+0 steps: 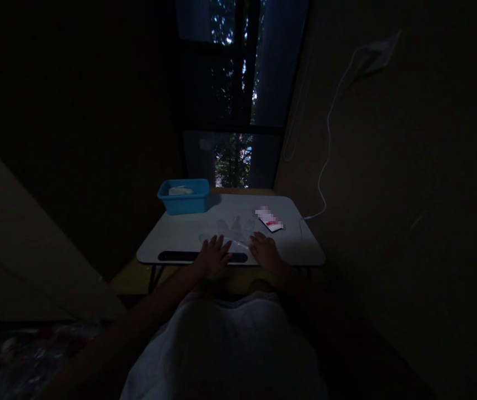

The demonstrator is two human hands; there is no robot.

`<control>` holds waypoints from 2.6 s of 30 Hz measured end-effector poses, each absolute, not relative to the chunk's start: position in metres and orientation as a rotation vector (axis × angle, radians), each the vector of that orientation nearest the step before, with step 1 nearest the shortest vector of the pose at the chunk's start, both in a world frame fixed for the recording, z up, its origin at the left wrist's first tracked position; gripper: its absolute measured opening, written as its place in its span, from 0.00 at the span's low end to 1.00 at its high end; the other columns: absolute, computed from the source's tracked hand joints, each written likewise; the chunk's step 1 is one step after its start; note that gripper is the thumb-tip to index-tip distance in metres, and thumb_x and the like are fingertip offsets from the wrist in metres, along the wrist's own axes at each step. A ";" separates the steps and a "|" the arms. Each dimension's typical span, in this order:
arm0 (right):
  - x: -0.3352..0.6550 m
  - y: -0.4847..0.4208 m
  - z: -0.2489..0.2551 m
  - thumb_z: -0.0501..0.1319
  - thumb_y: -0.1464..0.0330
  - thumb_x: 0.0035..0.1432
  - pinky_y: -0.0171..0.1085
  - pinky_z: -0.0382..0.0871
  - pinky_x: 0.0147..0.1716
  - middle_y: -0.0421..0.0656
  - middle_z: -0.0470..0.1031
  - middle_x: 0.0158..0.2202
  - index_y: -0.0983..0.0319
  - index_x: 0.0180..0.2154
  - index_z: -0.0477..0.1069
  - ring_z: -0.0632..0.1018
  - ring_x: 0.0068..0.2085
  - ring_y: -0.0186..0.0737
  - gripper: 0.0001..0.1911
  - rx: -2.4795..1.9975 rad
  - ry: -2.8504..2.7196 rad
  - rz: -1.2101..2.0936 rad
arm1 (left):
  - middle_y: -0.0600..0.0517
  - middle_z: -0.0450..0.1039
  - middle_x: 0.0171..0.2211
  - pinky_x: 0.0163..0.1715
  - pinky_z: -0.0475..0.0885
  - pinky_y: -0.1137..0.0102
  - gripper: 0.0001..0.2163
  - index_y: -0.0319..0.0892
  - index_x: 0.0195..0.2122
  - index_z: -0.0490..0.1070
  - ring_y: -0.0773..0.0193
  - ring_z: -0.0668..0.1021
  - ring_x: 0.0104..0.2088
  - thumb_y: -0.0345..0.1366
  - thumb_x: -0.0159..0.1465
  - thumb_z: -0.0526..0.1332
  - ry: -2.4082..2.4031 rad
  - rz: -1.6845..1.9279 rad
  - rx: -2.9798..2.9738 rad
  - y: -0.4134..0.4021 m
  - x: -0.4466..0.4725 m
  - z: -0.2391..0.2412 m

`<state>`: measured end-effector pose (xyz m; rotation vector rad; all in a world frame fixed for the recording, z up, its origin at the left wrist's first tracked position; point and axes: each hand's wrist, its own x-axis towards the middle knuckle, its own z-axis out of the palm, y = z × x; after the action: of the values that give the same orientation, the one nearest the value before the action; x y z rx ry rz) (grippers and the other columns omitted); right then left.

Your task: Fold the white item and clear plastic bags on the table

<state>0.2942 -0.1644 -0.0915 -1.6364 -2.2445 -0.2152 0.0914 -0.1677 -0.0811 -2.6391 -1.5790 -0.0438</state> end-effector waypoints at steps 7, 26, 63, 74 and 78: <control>0.310 -0.180 -0.084 0.50 0.71 0.54 0.45 0.53 0.49 0.51 0.64 0.52 0.64 0.48 0.63 0.62 0.53 0.44 0.19 -1.371 -2.257 -0.185 | 0.40 0.44 0.60 0.50 0.51 0.49 0.25 0.42 0.59 0.46 0.47 0.50 0.59 0.45 0.62 0.41 -1.565 -0.196 -2.652 -0.167 0.068 -0.074; 0.302 -0.209 -0.089 0.55 0.73 0.50 0.41 0.56 0.41 0.45 0.70 0.37 0.62 0.30 0.69 0.67 0.43 0.40 0.05 -0.958 -2.322 -0.227 | 0.46 0.71 0.36 0.41 0.65 0.64 0.10 0.38 0.37 0.68 0.60 0.70 0.39 0.29 0.58 0.50 -0.976 -0.746 -2.725 -0.196 0.035 -0.089; 0.279 -0.117 -0.046 0.56 0.74 0.45 0.36 0.68 0.36 0.42 0.75 0.28 0.63 0.24 0.70 0.75 0.32 0.36 0.05 -1.238 -1.739 0.538 | 0.48 0.74 0.28 0.34 0.68 0.70 0.11 0.37 0.27 0.70 0.62 0.75 0.31 0.38 0.52 0.51 -1.936 -1.257 -2.662 -0.128 0.042 -0.042; 0.280 -0.077 -0.064 0.55 0.74 0.44 0.36 0.68 0.34 0.41 0.75 0.27 0.63 0.25 0.70 0.75 0.31 0.35 0.05 -1.268 -1.711 0.602 | 0.50 0.74 0.26 0.31 0.67 0.71 0.11 0.38 0.28 0.69 0.64 0.74 0.29 0.38 0.53 0.51 -2.005 -1.325 -2.672 -0.085 0.045 -0.062; 0.279 -0.067 -0.069 0.55 0.72 0.45 0.35 0.68 0.31 0.41 0.74 0.28 0.62 0.29 0.70 0.74 0.30 0.35 0.07 -1.318 -1.689 0.619 | 0.51 0.73 0.24 0.24 0.66 0.72 0.12 0.37 0.32 0.69 0.65 0.73 0.24 0.38 0.55 0.50 -2.109 -1.330 -2.673 -0.079 0.049 -0.068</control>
<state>0.2790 -0.0672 -0.0689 -1.3180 -1.6895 0.6188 0.0488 -0.0790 -0.0681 -2.6733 -2.1092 -1.3303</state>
